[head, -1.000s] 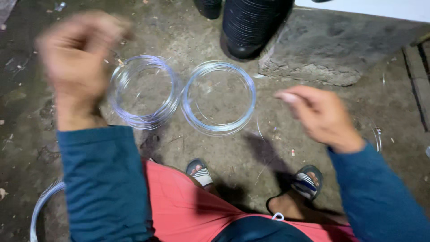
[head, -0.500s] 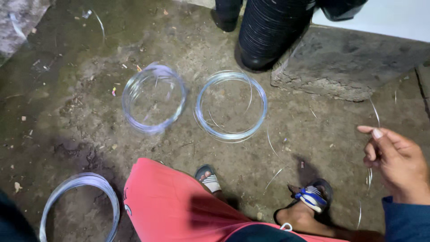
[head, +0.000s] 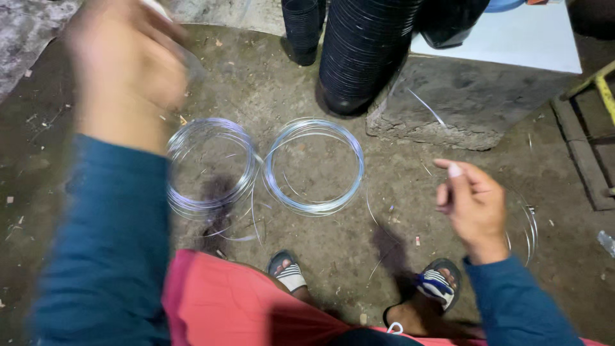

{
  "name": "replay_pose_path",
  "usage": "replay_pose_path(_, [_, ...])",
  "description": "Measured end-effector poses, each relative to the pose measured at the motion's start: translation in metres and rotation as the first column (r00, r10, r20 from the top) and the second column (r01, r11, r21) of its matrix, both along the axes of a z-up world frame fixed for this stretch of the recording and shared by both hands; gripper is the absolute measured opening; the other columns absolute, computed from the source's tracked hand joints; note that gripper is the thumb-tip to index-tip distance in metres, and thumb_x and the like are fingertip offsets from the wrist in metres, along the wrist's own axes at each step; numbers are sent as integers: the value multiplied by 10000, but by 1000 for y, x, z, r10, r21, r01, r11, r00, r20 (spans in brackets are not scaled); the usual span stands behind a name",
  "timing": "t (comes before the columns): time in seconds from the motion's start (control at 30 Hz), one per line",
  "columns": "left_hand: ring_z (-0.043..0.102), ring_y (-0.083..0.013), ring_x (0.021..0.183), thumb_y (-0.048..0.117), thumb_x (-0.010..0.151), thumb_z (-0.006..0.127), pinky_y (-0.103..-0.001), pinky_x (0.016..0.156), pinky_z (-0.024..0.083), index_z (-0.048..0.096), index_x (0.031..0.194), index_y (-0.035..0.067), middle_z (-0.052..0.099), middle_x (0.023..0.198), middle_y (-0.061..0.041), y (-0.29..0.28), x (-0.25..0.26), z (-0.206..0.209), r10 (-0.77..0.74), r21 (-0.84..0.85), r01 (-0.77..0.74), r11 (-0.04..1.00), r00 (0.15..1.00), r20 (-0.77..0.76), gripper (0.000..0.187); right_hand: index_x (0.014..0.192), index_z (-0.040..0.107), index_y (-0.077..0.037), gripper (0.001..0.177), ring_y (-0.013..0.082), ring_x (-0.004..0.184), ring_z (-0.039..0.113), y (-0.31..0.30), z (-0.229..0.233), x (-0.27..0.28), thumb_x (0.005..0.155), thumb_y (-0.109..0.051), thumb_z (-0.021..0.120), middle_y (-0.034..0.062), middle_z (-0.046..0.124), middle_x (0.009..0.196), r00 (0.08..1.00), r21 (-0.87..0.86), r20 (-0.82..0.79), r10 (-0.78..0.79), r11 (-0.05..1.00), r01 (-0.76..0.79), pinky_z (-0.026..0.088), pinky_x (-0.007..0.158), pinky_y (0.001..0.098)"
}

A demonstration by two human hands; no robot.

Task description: The person sits on the floor and repeatedly cuts lengths of thin metal wire using pliers. They measure each piece by hand, cut it, and place it aside, continuing the process with multiple coils of wire.

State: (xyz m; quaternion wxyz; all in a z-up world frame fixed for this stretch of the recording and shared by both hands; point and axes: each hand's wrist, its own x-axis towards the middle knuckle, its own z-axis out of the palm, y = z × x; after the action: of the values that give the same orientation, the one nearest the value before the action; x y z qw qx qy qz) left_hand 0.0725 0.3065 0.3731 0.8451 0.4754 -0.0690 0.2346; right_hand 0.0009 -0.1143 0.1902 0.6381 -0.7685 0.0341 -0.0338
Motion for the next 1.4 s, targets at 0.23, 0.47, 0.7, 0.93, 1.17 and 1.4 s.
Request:
replay_pose_path(0.23, [731, -206, 782, 245, 986, 567, -328, 682, 590, 560, 1035, 107, 769, 1020, -133, -119, -22, -172, -302, -249, 200, 948, 815, -494, 146, 1181, 752, -87, 256, 66, 566, 623, 84, -12, -33, 1010, -161, 576, 28, 667, 633, 958, -331, 224, 178, 939, -97, 505, 548, 252])
replay_pose_path(0.47, [640, -170, 726, 244, 1011, 628, -329, 625, 554, 591, 1050, 83, 652, 914, -55, -138, -36, -187, -126, -205, 16, 979, 835, -536, 170, 1178, 735, -75, 242, 112, 590, 661, 92, -37, -51, 1001, -102, 573, 49, 686, 683, 927, -300, 291, 237, 943, -147, 530, 587, 263])
replay_pose_path(0.7, [661, -148, 789, 252, 1020, 598, -361, 651, 588, 593, 1068, 68, 609, 969, -10, -150, -39, -222, -36, -180, -84, 980, 816, -577, 190, 1177, 729, -69, 239, 98, 589, 673, 82, -53, -59, 1002, -99, 569, 45, 696, 693, 911, -326, 341, 231, 938, -116, 536, 581, 255])
replay_pose_path(0.93, [738, -307, 940, 297, 1044, 498, -400, 782, 610, 483, 1204, 60, 705, 1192, -235, -165, -49, -202, -180, -310, -2, 951, 810, -559, 287, 1154, 745, -61, 240, 91, 547, 639, 85, -57, -56, 1015, -149, 569, 37, 675, 621, 980, -267, 194, 47, 964, 7, 515, 540, 262])
replay_pose_path(1.17, [739, -333, 983, 267, 1037, 509, -410, 813, 601, 471, 1198, 53, 701, 1203, -239, -174, -51, -199, -221, -356, 15, 934, 808, -546, 270, 1169, 740, -59, 246, 79, 563, 656, 86, -56, -53, 1016, -148, 569, 35, 678, 609, 987, -242, 159, -8, 969, 46, 529, 551, 252])
replay_pose_path(1.4, [723, -263, 877, 238, 1040, 531, -379, 776, 597, 509, 1263, 50, 709, 1124, -212, -186, -56, -194, -164, -312, -10, 950, 834, -527, 292, 1178, 736, -57, 240, 139, 631, 731, 92, -50, -57, 977, -100, 611, 83, 731, 713, 923, -378, 363, 126, 925, 22, 568, 606, 281])
